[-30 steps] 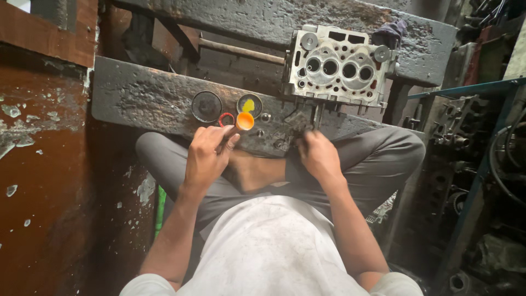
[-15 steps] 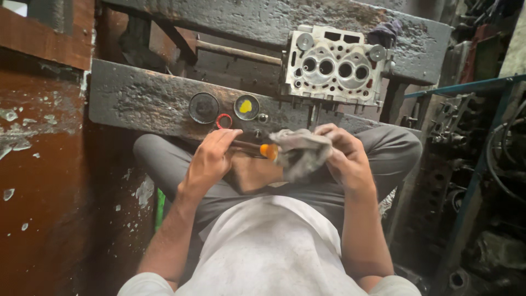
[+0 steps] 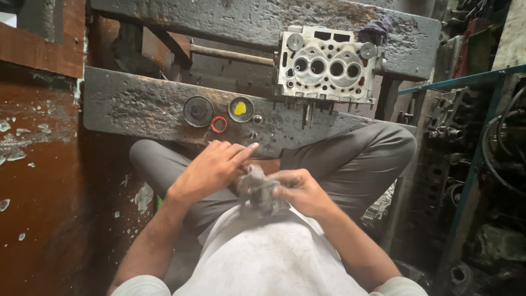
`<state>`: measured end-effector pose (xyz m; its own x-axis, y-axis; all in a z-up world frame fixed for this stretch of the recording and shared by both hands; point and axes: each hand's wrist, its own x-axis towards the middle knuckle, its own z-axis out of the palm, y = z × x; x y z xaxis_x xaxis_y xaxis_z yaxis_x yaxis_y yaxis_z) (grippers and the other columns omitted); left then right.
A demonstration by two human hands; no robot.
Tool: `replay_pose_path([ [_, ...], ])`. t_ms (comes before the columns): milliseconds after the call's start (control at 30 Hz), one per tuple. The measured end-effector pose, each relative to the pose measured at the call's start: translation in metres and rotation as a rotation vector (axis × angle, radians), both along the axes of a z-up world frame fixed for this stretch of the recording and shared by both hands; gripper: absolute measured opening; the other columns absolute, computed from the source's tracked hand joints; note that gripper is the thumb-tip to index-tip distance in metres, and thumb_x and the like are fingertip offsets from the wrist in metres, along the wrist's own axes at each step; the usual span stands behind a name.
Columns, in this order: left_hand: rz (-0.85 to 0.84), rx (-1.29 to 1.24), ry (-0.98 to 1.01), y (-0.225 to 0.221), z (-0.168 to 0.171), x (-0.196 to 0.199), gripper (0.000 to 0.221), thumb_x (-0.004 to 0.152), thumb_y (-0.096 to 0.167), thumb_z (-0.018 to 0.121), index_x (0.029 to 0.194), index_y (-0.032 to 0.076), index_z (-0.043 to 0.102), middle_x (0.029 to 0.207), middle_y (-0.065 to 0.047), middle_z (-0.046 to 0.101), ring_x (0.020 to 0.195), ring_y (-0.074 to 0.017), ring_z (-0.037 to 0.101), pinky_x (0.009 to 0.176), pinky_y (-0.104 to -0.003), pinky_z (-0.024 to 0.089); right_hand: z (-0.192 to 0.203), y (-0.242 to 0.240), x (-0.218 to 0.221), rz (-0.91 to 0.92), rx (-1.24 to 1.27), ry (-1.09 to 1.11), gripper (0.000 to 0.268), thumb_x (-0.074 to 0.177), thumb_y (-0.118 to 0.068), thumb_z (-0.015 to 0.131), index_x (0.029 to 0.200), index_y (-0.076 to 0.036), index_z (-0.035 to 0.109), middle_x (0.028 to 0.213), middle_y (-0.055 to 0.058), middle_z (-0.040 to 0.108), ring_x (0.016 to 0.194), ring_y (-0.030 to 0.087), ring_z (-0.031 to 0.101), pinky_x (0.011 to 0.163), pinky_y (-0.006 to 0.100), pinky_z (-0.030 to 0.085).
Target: The person applies a substance to engine valves with a brush, inserts them into an engine head to rotate them, and wipes the components with a cloth.
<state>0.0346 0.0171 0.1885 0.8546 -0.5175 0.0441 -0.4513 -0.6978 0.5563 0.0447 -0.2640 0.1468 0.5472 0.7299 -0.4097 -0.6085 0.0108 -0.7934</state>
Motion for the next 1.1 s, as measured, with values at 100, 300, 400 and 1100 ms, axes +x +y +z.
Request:
replay_pose_path([
  [100,0.067,-0.365,-0.131,-0.016,-0.006,-0.003,0.055,0.076,0.003,0.074,0.129,-0.001,0.059,0.117,-0.011,0.066,0.105,-0.0301,0.063,0.094,-0.043,0.049,-0.009,0.011,-0.007,-0.196,0.221,0.307,0.042,0.097,-0.019,0.074,0.129,0.007,0.067,0.112,0.012,0.076,0.099,0.019,0.071,0.091,0.036,0.058],
  [300,0.151,-0.463,-0.008,-0.017,-0.019,-0.020,0.037,0.080,-0.003,0.077,0.114,0.005,0.065,0.099,-0.012,0.071,0.090,-0.0292,0.068,0.083,-0.038,0.055,-0.013,0.006,-0.003,-0.218,0.277,0.378,0.047,0.092,-0.012,0.076,0.135,0.002,0.061,0.119,0.012,0.072,0.105,0.019,0.071,0.095,0.036,0.058],
  [400,0.244,-0.595,0.103,-0.011,-0.020,-0.024,0.034,0.083,-0.001,0.074,0.115,0.004,0.065,0.102,-0.014,0.072,0.094,-0.0296,0.074,0.082,-0.036,0.059,-0.011,-0.009,0.018,-0.251,0.309,0.328,0.048,0.092,-0.007,0.077,0.135,0.000,0.058,0.118,0.014,0.072,0.104,0.021,0.072,0.092,0.036,0.058],
  [1100,0.085,-0.451,-0.059,-0.023,-0.015,0.003,0.020,0.081,0.008,0.079,0.097,0.006,0.068,0.082,-0.010,0.063,0.075,-0.0301,0.061,0.068,-0.042,0.048,0.009,0.004,0.032,-0.028,0.023,-0.141,0.048,0.093,-0.027,0.077,0.129,0.004,0.070,0.112,0.006,0.075,0.101,0.011,0.068,0.091,0.028,0.056],
])
